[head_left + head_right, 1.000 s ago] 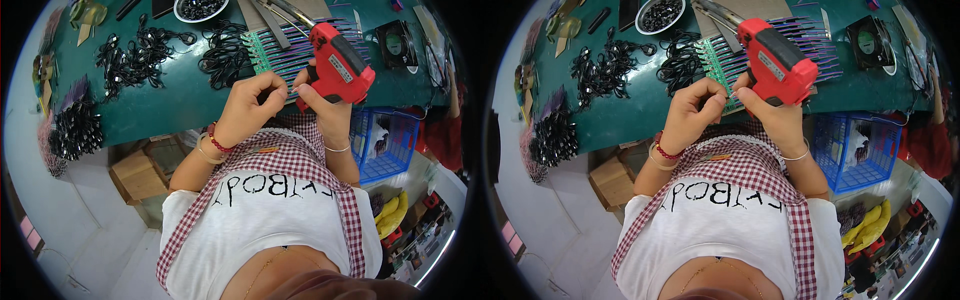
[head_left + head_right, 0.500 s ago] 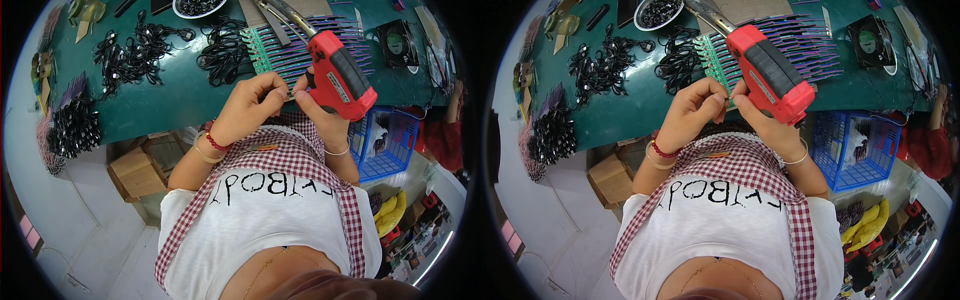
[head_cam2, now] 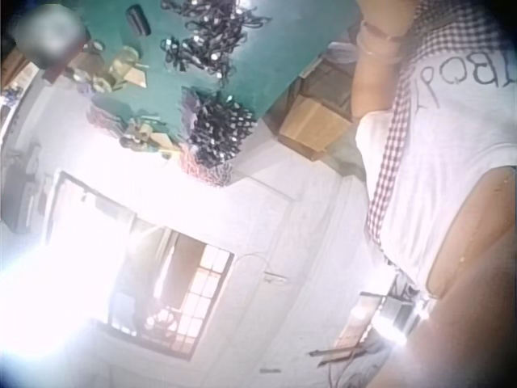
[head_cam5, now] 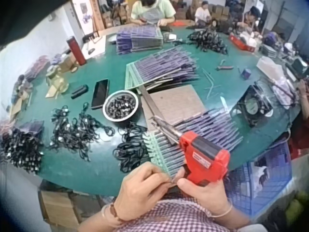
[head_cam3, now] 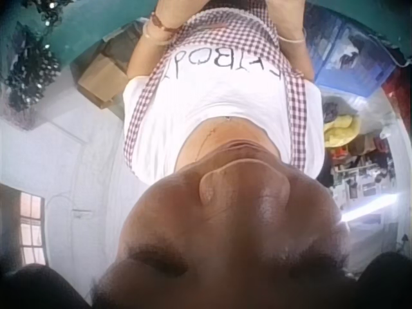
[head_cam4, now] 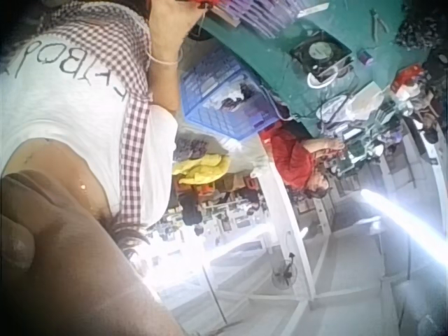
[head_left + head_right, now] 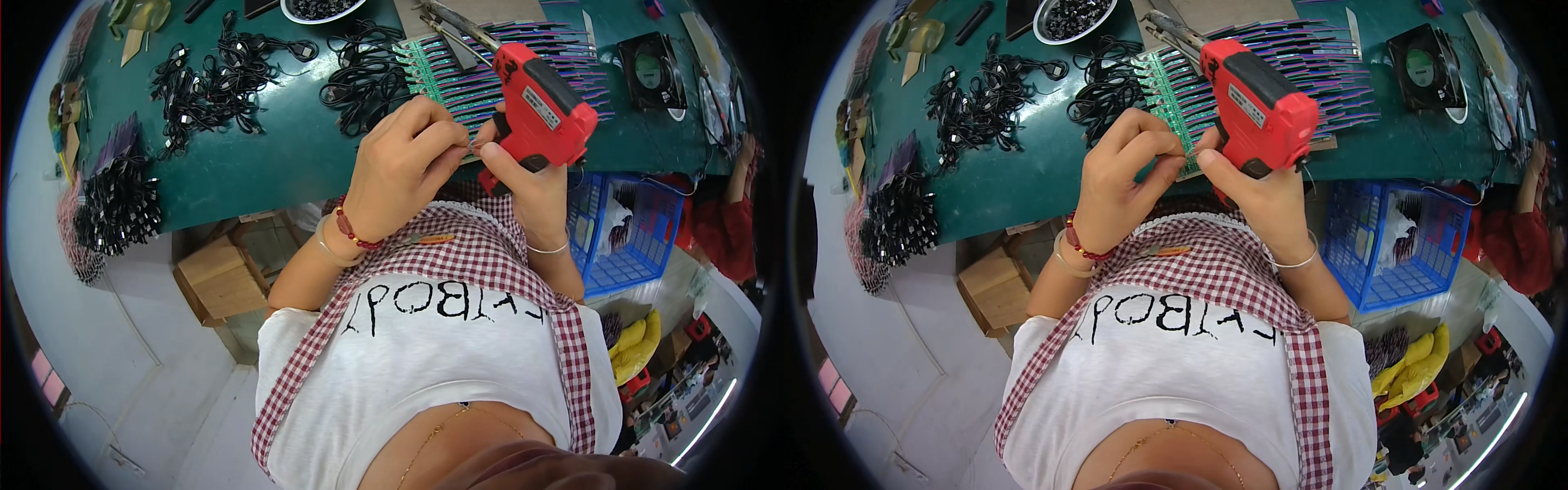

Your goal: The person assembles electronic components by soldering wires to a circuit board on a green workbench. This is done using a soldering iron and tweezers.

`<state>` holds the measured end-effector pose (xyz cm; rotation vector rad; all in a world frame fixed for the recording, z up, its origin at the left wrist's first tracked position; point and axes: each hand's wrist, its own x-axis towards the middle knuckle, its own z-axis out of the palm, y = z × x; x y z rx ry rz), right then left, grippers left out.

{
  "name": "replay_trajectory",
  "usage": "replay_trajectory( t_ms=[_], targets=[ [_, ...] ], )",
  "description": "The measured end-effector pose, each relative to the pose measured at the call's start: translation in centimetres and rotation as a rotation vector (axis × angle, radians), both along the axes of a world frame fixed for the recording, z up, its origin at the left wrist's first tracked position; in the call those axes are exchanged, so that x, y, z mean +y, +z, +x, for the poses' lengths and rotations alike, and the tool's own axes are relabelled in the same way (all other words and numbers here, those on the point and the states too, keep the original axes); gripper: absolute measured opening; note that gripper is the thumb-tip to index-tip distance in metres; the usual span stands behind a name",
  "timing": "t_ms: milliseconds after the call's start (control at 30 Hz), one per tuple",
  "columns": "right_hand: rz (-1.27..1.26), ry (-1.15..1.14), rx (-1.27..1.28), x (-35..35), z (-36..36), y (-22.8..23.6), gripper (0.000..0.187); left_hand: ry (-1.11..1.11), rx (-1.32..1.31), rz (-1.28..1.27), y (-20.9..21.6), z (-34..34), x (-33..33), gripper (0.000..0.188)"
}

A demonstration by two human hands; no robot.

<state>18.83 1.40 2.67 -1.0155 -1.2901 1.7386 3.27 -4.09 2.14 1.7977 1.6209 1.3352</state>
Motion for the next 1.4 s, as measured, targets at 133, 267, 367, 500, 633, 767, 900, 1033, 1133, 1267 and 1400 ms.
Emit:
replay_trajectory(
  t_ms=[133, 267, 367, 500, 633, 767, 900, 1033, 1133, 1267, 1400],
  targets=[
    [0.018, 0.018, -0.033, 0.0, -0.3, -0.4, 0.017, 0.024, 0.044, -0.001, -0.2, 0.2, 0.0, 0.015],
    [0.021, -0.051, 0.022, -0.4, -0.9, -0.6, 0.019, 0.076, -0.054, -0.016, -0.5, 0.6, -0.2, 0.014],
    [0.003, 0.026, -0.043, -0.2, -0.5, -1.2, 0.018, 0.077, -0.037, -0.047, -0.8, 0.2, -0.1, 0.013],
    [0.107, -0.033, -0.095, 0.0, 0.3, -1.4, 0.016, 0.096, 0.198, -0.062, -2.1, -1.8, 0.8, 0.013],
    [0.085, -0.073, -0.11, -0.7, 4.6, -1.9, 0.025, 0.094, 0.302, -0.069, -3.6, -3.4, 1.8, 0.011],
    [0.006, -0.067, -0.105, -2.5, 7.6, -3.6, 0.035, 0.079, 0.336, -0.089, -3.9, -3.6, 2.4, 0.01],
    [0.07, 0.037, -0.14, -3.6, 9.8, -5.9, 0.036, 0.07, 0.334, -0.095, -3.9, -3.8, 2.5, 0.01],
    [0.196, 0.053, -0.284, -4.1, 10.0, -6.6, 0.033, 0.068, 0.324, -0.087, -4.0, -4.0, 2.7, 0.01],
    [0.227, 0.081, -0.309, -4.0, 9.8, -6.8, 0.03, 0.053, 0.337, -0.11, -3.7, -4.1, 2.8, 0.009],
    [0.241, 0.067, -0.299, -4.1, 9.2, -6.6, 0.027, 0.014, 0.37, -0.132, -3.5, -4.3, 3.0, 0.009],
    [0.254, 0.061, -0.327, -3.9, 9.3, -6.7, 0.021, 0.008, 0.383, -0.138, -3.1, -4.3, 3.2, 0.009]
  ],
)
